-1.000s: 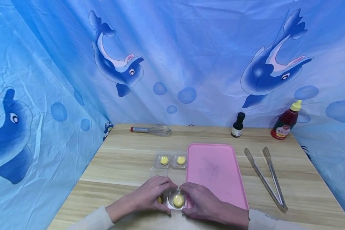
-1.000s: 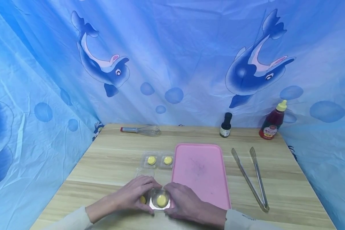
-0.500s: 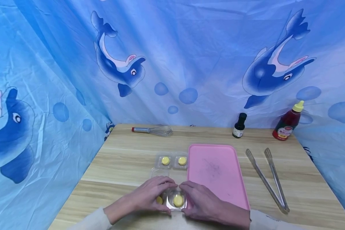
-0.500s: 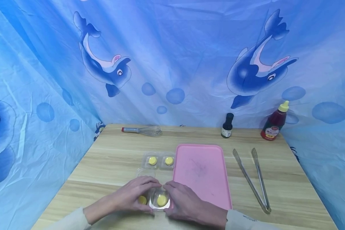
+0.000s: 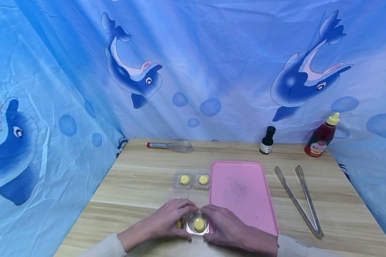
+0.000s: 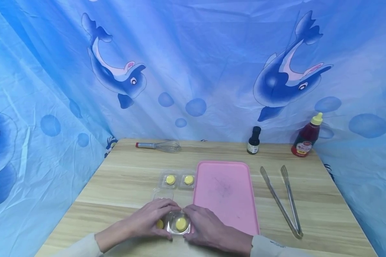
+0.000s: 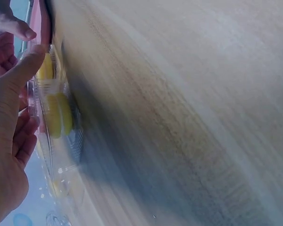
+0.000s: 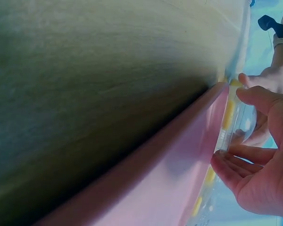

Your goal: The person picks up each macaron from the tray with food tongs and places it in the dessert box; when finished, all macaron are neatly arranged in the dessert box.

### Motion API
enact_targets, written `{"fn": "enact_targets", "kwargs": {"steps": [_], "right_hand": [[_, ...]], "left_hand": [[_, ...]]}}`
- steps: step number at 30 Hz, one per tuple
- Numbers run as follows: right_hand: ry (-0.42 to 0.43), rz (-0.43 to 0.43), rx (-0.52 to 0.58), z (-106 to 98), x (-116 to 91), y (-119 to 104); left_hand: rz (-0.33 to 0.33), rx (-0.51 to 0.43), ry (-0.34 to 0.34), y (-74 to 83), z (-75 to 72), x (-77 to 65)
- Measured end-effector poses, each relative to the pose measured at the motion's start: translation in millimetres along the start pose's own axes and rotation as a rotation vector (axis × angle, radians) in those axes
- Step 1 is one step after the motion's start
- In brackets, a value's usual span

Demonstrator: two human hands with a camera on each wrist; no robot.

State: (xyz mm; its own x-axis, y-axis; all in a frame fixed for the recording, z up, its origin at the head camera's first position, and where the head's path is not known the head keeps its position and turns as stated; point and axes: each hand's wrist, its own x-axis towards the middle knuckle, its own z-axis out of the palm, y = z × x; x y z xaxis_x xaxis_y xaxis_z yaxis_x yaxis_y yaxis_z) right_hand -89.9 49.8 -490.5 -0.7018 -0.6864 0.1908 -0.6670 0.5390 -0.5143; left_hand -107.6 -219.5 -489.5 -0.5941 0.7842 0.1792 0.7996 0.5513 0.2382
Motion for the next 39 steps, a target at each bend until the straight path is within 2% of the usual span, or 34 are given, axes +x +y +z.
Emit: {"fn": "enact_targets", "kwargs": {"steps": [10,13,17,20,23,26,29,31,34,39], "right_hand": [[0.004,-0.007,-0.020,1.1,1.8,-3.2],[-0.019,0.032,0.030,-2.1,3.1,-4.6],[-0.027,0.102,0.070,-10.3,7.8,-5.0],[0.018,0.086,0.061,-16.9,15.4,-1.3],[0.061,0.052,0.103,-19.9,28.2,4.5],[0.061,0.059,0.179,-19.2,44.0,10.0],[0.034,0.088,0.256,-13.8,58.3,14.2],[0.022,0.098,0.292,-8.6,66.4,16.2],[0.012,0.120,0.361,-1.5,75.0,17.6],[0.018,0.180,0.496,6.4,84.0,18.3]], "left_hand": [[0.023,0.070,0.004,0.5,0.5,-1.3],[0.034,0.070,0.017,-0.3,-2.0,-1.1],[0.025,0.008,0.047,-5.4,-13.4,-1.2],[-0.044,-0.070,0.094,-14.6,-27.2,-3.3],[-0.175,-0.162,0.153,-28.9,-40.1,-7.0],[-0.306,-0.244,0.191,-47.0,-46.5,-13.1],[-0.387,-0.276,0.182,-64.2,-46.0,-22.4],[-0.396,-0.286,0.160,-73.5,-43.3,-29.3],[-0.376,-0.303,0.121,-83.9,-37.7,-37.9],[-0.338,-0.325,0.104,-90.5,-30.7,-44.2]]}}
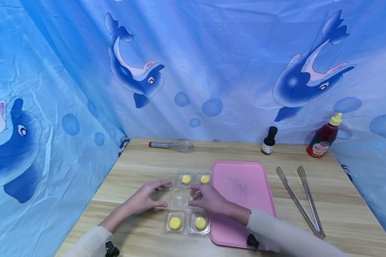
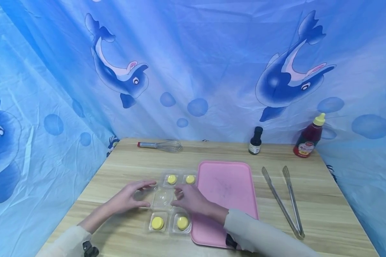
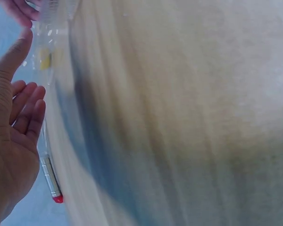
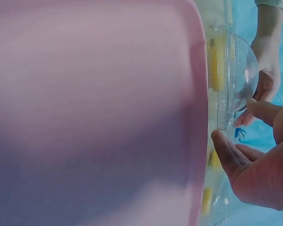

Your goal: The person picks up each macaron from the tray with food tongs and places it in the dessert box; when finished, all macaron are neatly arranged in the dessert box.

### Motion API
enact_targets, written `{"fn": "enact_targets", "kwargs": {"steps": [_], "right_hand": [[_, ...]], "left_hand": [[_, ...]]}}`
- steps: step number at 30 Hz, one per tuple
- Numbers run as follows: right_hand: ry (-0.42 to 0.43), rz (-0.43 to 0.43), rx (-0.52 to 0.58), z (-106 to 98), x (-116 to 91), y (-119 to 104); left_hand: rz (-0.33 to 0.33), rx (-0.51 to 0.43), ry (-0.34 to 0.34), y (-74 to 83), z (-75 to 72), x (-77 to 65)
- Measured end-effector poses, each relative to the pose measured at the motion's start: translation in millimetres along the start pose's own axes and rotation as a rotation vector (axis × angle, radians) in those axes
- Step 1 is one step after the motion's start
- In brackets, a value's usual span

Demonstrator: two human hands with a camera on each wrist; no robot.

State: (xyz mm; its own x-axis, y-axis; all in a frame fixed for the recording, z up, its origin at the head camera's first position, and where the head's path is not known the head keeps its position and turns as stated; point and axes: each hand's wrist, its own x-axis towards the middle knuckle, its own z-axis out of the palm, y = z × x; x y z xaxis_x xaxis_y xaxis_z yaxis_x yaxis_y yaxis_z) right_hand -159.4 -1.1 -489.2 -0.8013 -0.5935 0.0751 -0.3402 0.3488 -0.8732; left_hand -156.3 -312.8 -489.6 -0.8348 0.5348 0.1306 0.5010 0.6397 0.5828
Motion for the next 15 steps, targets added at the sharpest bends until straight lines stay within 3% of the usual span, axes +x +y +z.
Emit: {"fn": "enact_targets", "kwargs": {"steps": [11,15], "right_hand": [[0.056,0.078,0.152,8.7,13.9,5.4],[0.070,0.093,0.157,9.4,13.9,4.9]], "left_hand": [[0.021,0.014,-0.003,1.2,4.8,-4.0],[0.034,0.017,-0.007,-1.6,4.7,-3.8]]}}
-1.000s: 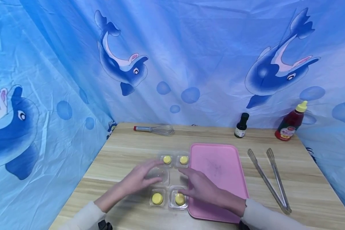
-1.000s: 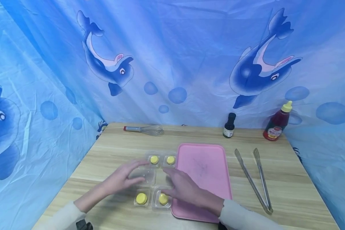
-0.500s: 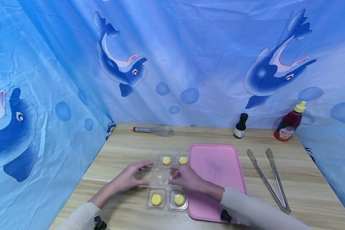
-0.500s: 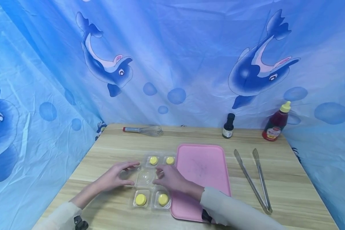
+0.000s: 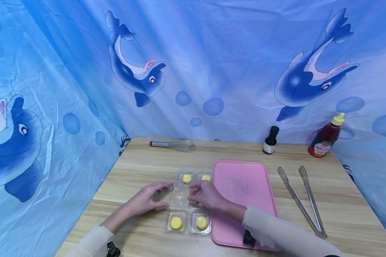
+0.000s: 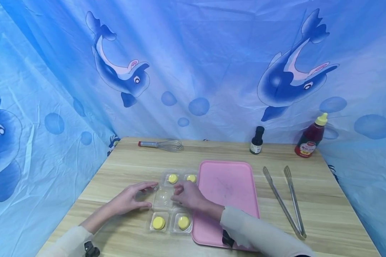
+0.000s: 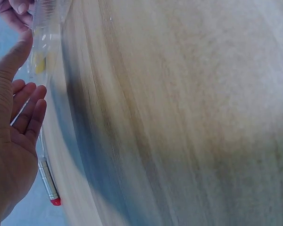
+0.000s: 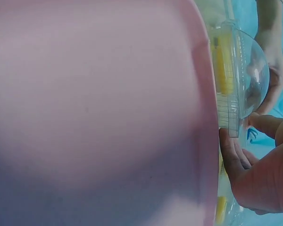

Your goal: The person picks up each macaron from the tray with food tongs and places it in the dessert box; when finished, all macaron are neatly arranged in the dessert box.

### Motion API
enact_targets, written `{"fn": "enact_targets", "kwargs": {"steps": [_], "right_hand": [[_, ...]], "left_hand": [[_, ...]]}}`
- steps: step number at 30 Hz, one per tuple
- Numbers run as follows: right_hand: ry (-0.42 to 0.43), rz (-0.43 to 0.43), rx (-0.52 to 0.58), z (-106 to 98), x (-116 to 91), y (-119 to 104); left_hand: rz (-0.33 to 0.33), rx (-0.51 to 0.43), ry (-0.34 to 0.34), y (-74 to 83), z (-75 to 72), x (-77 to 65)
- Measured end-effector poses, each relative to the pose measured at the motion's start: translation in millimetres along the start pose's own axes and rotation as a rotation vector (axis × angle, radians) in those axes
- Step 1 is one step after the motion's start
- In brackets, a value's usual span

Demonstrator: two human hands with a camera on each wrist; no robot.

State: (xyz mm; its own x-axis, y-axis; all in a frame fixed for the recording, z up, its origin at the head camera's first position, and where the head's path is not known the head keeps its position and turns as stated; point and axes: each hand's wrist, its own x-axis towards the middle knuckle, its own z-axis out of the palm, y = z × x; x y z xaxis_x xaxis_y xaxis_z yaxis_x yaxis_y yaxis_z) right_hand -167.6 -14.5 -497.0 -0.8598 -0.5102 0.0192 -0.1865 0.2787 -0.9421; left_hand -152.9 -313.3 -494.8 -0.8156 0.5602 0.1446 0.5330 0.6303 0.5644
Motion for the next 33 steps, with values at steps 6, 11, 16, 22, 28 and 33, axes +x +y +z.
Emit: {"fn": "enact_targets", "kwargs": {"steps": [6,11,16,22,28,33], "right_hand": [[-0.018,-0.006,-0.045,1.7,-3.8,-2.6],[-0.035,-0.030,-0.029,4.0,-3.4,-5.6],[-0.006,-0.036,-0.001,7.4,-1.7,-8.2],[0.031,-0.008,0.063,8.1,-2.0,-14.6],[0.100,-0.033,0.116,5.5,-1.2,-22.8],[0.133,-0.016,0.196,2.6,-0.9,-27.6]], "left_hand": [[0.018,0.039,0.000,-4.3,1.4,0.1],[0.059,0.108,0.001,-6.9,6.4,1.6],[0.097,0.165,0.029,-7.2,9.0,2.3],[0.152,0.221,0.070,-2.9,4.2,2.2],[0.264,0.239,0.121,7.7,-7.1,6.8],[0.300,0.295,0.161,21.6,-13.9,10.2]]}}
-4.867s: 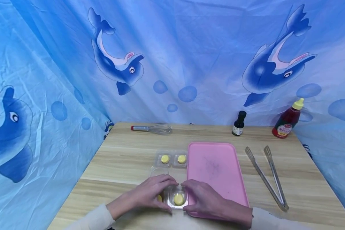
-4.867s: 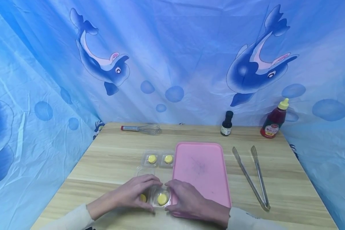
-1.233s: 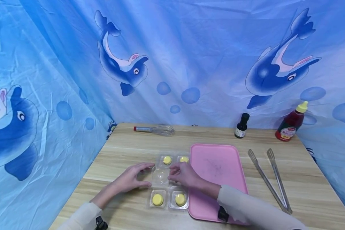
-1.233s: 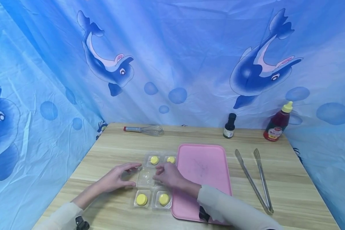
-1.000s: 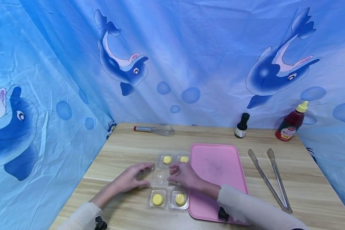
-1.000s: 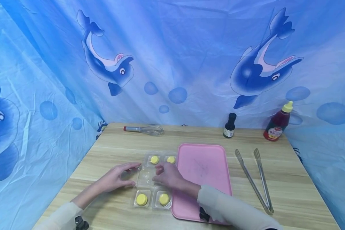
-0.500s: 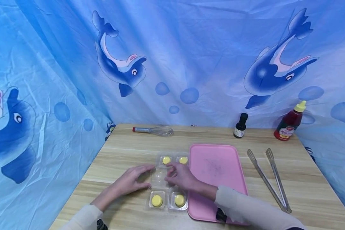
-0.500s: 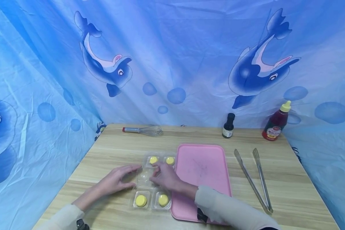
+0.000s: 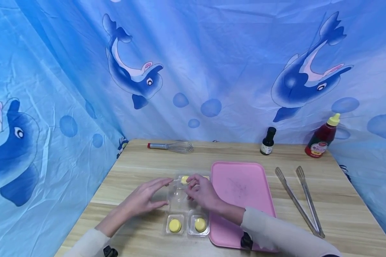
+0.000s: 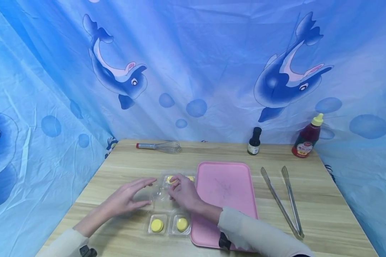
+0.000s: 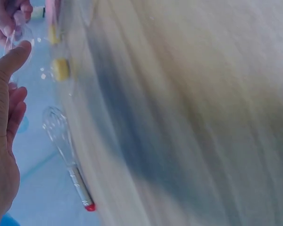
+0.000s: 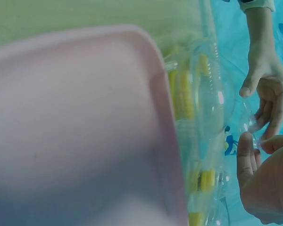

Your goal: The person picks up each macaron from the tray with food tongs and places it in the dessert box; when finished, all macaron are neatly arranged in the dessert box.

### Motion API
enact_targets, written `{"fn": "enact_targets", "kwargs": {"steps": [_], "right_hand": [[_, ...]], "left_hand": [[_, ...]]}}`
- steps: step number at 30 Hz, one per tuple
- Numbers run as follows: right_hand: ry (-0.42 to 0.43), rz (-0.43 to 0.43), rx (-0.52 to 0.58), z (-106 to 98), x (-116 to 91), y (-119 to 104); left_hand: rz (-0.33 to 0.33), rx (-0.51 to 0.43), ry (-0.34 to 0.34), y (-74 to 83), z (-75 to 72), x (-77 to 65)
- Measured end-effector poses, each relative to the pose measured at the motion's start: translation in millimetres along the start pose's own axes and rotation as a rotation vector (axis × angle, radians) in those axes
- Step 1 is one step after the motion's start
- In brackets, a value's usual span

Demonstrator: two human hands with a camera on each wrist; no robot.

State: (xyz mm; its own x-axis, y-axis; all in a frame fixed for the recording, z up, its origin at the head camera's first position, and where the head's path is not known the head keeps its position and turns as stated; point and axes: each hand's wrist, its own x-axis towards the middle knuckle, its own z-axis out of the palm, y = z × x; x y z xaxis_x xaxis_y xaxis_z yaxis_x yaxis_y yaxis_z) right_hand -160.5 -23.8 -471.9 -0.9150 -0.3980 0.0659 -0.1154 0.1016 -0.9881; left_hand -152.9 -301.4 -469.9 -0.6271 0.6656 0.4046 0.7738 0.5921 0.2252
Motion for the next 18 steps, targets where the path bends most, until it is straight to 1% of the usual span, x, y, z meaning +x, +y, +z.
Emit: {"fn": "enact_targets", "kwargs": {"steps": [2,4,7,10,13,16,18], "right_hand": [[0.014,0.006,0.000,-1.5,0.3,-1.9],[0.029,0.004,-0.010,-3.8,0.5,-3.6],[0.041,-0.014,-0.025,-7.3,0.9,-5.2],[0.033,-0.046,-0.047,-9.7,-0.2,-5.0],[0.026,-0.120,-0.102,-10.8,-2.3,-3.9],[0.027,-0.199,-0.167,-11.2,-5.1,-3.4],[0.025,-0.250,-0.186,-11.5,-6.5,-2.7]], "left_hand": [[0.013,0.009,0.012,4.8,-2.6,3.8],[0.026,-0.005,0.021,8.9,-3.8,7.9],[0.022,-0.066,0.035,13.7,-4.3,13.2],[-0.022,-0.144,0.044,16.7,-3.2,16.7],[-0.087,-0.231,0.042,19.1,-2.1,19.5],[-0.150,-0.318,0.019,20.8,-1.6,21.6],[-0.191,-0.376,-0.005,21.5,-1.7,22.4]]}}
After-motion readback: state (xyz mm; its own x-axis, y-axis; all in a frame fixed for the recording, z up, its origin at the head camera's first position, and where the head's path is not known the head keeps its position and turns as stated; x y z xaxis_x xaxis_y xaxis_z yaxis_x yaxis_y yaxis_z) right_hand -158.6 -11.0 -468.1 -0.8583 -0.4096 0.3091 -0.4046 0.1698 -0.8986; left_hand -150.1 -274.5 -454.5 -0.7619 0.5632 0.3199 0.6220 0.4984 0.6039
